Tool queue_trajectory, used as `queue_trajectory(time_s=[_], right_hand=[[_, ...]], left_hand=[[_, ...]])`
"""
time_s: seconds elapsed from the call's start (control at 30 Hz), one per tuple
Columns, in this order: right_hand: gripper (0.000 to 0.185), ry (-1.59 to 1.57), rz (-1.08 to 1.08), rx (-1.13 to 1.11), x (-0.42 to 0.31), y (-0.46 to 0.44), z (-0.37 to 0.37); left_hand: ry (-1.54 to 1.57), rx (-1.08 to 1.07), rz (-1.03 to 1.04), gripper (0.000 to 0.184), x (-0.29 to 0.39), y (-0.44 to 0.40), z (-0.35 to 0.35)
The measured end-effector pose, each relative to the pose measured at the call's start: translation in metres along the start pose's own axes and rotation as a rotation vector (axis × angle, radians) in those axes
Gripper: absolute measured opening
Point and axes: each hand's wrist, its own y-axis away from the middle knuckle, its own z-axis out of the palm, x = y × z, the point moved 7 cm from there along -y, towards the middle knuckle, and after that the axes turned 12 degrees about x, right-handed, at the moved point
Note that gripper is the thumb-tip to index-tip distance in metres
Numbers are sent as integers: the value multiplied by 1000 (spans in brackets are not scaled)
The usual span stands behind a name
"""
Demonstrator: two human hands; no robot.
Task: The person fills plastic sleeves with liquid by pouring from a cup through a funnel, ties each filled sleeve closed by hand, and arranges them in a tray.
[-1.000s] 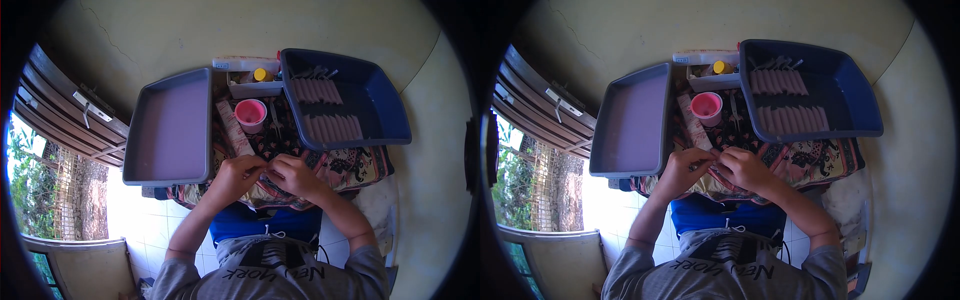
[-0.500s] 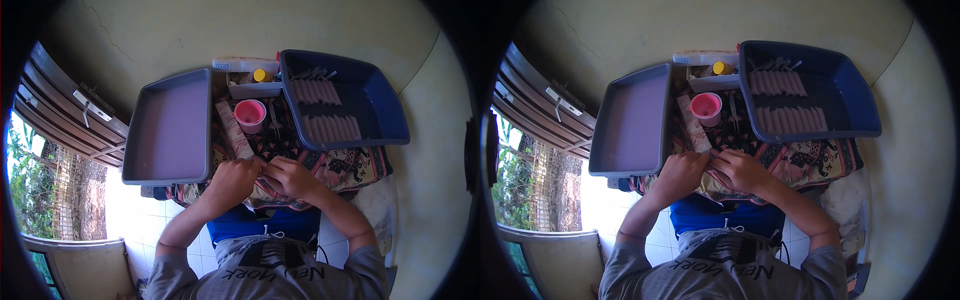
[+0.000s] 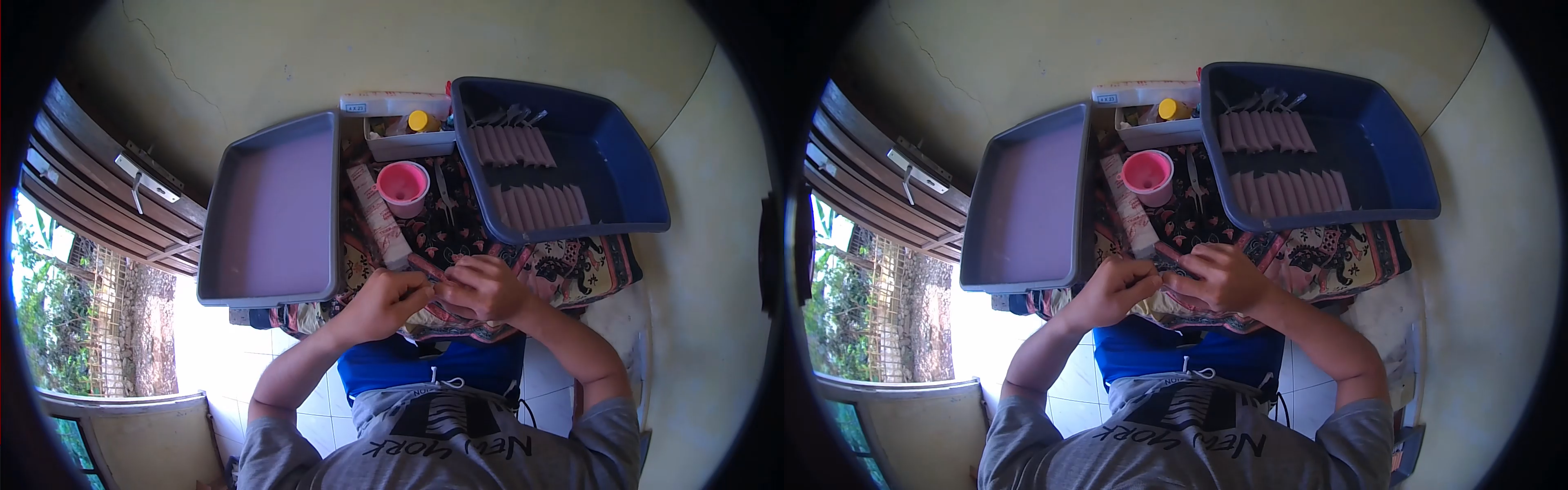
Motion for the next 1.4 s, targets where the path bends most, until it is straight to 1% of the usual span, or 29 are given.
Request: queue_trajectory(time_s=[0.07,0.17,0.23,0.3,0.4,0.43,0.47,0.5,0.57,0.6,0.67,0.7,0.73,0.8,0.87,1.0,1.03,1.07,1.1,1.17,1.23,1.3,1.4], right_hand=[[28,20,-12,-19,0,6,1],[28,50,-37,-53,3,13,-3],[29,56,-46,-68,5,17,-3],[29,72,-66,-37,5,19,-4],[29,53,-14,-25,9,10,-4],[29,55,-18,-23,10,8,-3],[28,54,29,6,14,6,-2],[27,53,76,34,18,3,-2],[26,32,104,68,19,-5,-1],[25,12,139,100,20,-6,-3],[22,21,149,128,23,-6,1],[20,30,156,159,25,-6,1],[20,30,155,160,25,-6,2],[20,24,141,180,23,-5,1],[20,17,119,196,22,-11,0],[21,26,58,183,21,-7,2],[21,25,56,182,22,-6,0],[21,16,45,130,22,-3,1],[22,7,33,81,22,0,2],[22,29,16,81,21,6,2],[22,63,-1,78,21,13,4],[21,95,71,72,26,20,9],[20,80,54,62,26,25,9]], left_hand=[[71,-39,-147,21,-4,4,4],[152,-73,-205,22,-18,10,9],[195,-81,-212,23,-21,13,11],[239,-94,-214,23,-21,10,11],[288,-94,-205,22,-19,5,8],[272,-33,-203,23,-20,1,6],[256,29,-202,23,-22,-2,4],[254,31,-198,23,-23,-4,3],[192,108,-186,21,-26,-7,0],[195,106,-189,21,-29,-9,2],[143,207,78,24,-20,-17,-4],[141,209,79,24,-24,-19,-3],[175,245,199,24,-18,-20,-4],[210,276,318,24,-9,-16,-5],[827,184,-206,23,-27,-7,8],[929,210,-271,22,-25,-3,14],[905,203,-315,22,-31,-3,14],[882,195,-361,22,-35,-1,16],[881,196,-362,22,-34,-1,17],[789,176,-427,21,-35,3,21],[762,183,-445,22,-38,1,23],[734,187,-465,22,-46,-1,25],[749,153,-472,22,-59,0,30]])
